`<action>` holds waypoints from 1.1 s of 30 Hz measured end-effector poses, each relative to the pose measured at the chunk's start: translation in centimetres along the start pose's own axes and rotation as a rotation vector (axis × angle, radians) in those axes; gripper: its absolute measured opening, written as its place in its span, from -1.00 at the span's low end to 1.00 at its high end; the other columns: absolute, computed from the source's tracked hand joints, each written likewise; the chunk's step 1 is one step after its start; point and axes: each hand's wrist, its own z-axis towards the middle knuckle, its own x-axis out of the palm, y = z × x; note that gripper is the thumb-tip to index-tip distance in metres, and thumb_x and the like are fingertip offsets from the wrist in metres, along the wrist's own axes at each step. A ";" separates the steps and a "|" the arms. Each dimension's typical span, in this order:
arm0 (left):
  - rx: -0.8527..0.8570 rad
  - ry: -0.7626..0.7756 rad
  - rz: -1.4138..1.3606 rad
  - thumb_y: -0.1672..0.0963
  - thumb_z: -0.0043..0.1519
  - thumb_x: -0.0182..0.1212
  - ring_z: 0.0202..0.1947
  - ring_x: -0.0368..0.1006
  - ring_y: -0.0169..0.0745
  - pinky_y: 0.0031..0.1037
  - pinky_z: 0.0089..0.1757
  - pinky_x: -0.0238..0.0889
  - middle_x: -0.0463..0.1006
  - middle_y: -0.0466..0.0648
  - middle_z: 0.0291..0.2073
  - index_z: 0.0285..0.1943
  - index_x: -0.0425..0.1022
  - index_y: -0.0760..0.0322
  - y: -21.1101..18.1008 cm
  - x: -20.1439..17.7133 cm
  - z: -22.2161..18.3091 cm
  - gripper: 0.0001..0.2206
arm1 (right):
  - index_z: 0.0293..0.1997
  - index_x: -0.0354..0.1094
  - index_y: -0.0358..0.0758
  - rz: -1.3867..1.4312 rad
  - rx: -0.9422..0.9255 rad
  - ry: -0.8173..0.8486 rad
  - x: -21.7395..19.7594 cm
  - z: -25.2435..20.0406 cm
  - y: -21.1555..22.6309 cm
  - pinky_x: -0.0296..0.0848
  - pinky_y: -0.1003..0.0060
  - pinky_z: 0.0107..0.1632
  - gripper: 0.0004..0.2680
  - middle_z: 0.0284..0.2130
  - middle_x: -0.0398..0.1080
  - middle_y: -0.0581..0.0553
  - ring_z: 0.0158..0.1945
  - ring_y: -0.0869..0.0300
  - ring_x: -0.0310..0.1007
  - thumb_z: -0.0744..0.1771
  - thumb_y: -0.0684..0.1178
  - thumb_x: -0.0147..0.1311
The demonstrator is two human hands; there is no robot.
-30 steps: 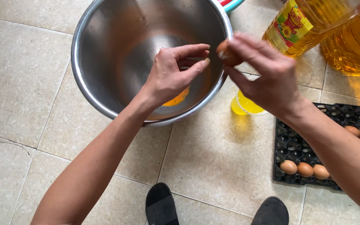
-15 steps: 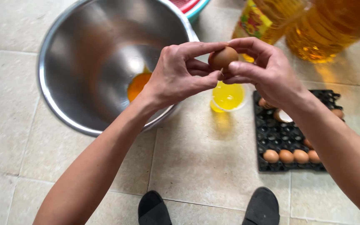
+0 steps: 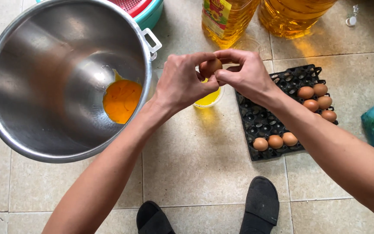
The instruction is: Separating egg yolks from egg whites by hand into different containers.
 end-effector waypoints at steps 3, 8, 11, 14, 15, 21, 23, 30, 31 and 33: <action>0.015 0.007 0.041 0.08 0.03 0.48 -0.43 0.67 -0.22 -0.38 -0.27 0.56 0.69 -0.01 -0.44 -0.17 0.66 0.32 0.2 0.6 -0.2 -0.72 | 0.16 0.40 -0.46 0.231 0.129 0.029 0.7 0.1 -1.0 0.65 0.33 0.02 -0.70 -0.07 0.56 -0.18 -0.08 0.20 0.60 0.29 -0.21 0.10; -0.037 0.060 0.086 0.07 0.02 0.45 -0.48 0.65 -0.18 -0.32 -0.28 0.54 0.68 0.00 -0.48 -0.19 0.67 0.29 0.2 0.7 0.0 -0.74 | 0.16 0.41 -0.43 0.389 0.243 0.009 1.4 0.4 -3.4 0.59 0.32 -0.03 -0.72 -0.06 0.55 -0.17 -0.09 0.22 0.57 0.32 -0.19 0.08; -0.140 0.102 0.070 0.06 -0.01 0.45 -0.49 0.64 -0.18 -0.34 -0.27 0.54 0.69 0.04 -0.49 -0.15 0.70 0.28 0.5 0.5 0.2 -0.70 | 0.17 0.41 -0.40 0.449 0.292 0.024 1.6 0.3 -3.6 0.58 0.32 -0.01 -0.71 -0.05 0.53 -0.15 -0.08 0.23 0.56 0.32 -0.18 0.08; -0.153 0.099 0.040 0.08 -0.02 0.41 -0.42 0.67 -0.21 -0.39 -0.20 0.56 0.70 0.09 -0.38 -0.06 0.70 0.28 2.0 1.0 0.0 -0.64 | 0.18 0.40 -0.40 0.480 0.342 0.032 1.4 0.2 -4.3 0.62 0.30 0.03 -0.71 -0.04 0.53 -0.15 -0.06 0.21 0.59 0.32 -0.16 0.09; -0.144 0.092 0.024 0.08 -0.02 0.41 -0.37 0.68 -0.22 -0.43 -0.15 0.57 0.71 0.10 -0.32 0.00 0.69 0.29 2.5 1.2 0.0 -0.61 | 0.19 0.39 -0.41 0.486 0.360 0.034 1.2 0.2 -4.6 0.62 0.29 0.03 -0.71 -0.03 0.52 -0.17 -0.06 0.20 0.59 0.33 -0.15 0.10; -0.343 0.121 -0.034 0.04 -0.04 0.43 -0.27 0.69 -0.18 -0.39 -0.13 0.57 0.70 0.11 -0.20 0.08 0.62 0.31 2.7 1.7 0.1 -0.51 | 0.26 0.33 -0.42 0.542 0.398 0.079 0.6 0.0 -5.4 0.62 0.23 0.09 -0.68 0.01 0.51 -0.21 -0.02 0.13 0.59 0.35 -0.18 0.06; -0.370 0.104 -0.070 0.06 -0.03 0.41 -0.23 0.69 -0.18 -0.39 -0.10 0.56 0.70 0.13 -0.15 0.12 0.60 0.32 3.5 2.1 -0.2 -0.51 | 0.28 0.31 -0.42 0.595 0.393 0.103 0.5 -0.1 -6.0 0.62 0.22 0.11 -0.67 0.00 0.49 -0.24 -0.02 0.10 0.59 0.34 -0.21 0.04; -0.625 -0.037 -0.587 0.12 0.07 0.37 -0.23 0.69 -0.20 -0.51 -0.19 0.62 0.71 0.16 -0.10 0.19 0.53 0.40 4.1 2.3 -1.2 -0.53 | 0.35 0.26 -0.37 0.717 0.428 0.134 0.4 -0.4 -5.8 0.56 0.23 0.14 -0.61 0.04 0.48 -0.30 0.03 0.00 0.58 0.33 -0.29 -0.03; -0.626 -0.037 -0.587 0.12 0.07 0.37 -0.23 0.69 -0.20 -0.51 -0.19 0.62 0.71 0.16 -0.10 0.19 0.53 0.40 4.5 2.4 -1.5 -0.53 | 0.35 0.26 -0.37 0.718 0.429 0.135 0.4 -0.4 -5.8 0.56 0.23 0.14 -0.61 0.04 0.48 -0.30 0.03 0.00 0.58 0.33 -0.29 -0.03; -0.537 -0.100 -0.632 0.19 0.10 0.33 -0.26 0.68 -0.21 -0.52 -0.21 0.61 0.71 0.17 -0.10 0.20 0.52 0.41 5.1 2.7 -2.2 -0.57 | 0.35 0.24 -0.35 0.737 0.447 0.136 0.3 -0.4 -5.8 0.57 0.24 0.15 -0.61 0.05 0.48 -0.30 0.05 0.00 0.58 0.32 -0.28 -0.05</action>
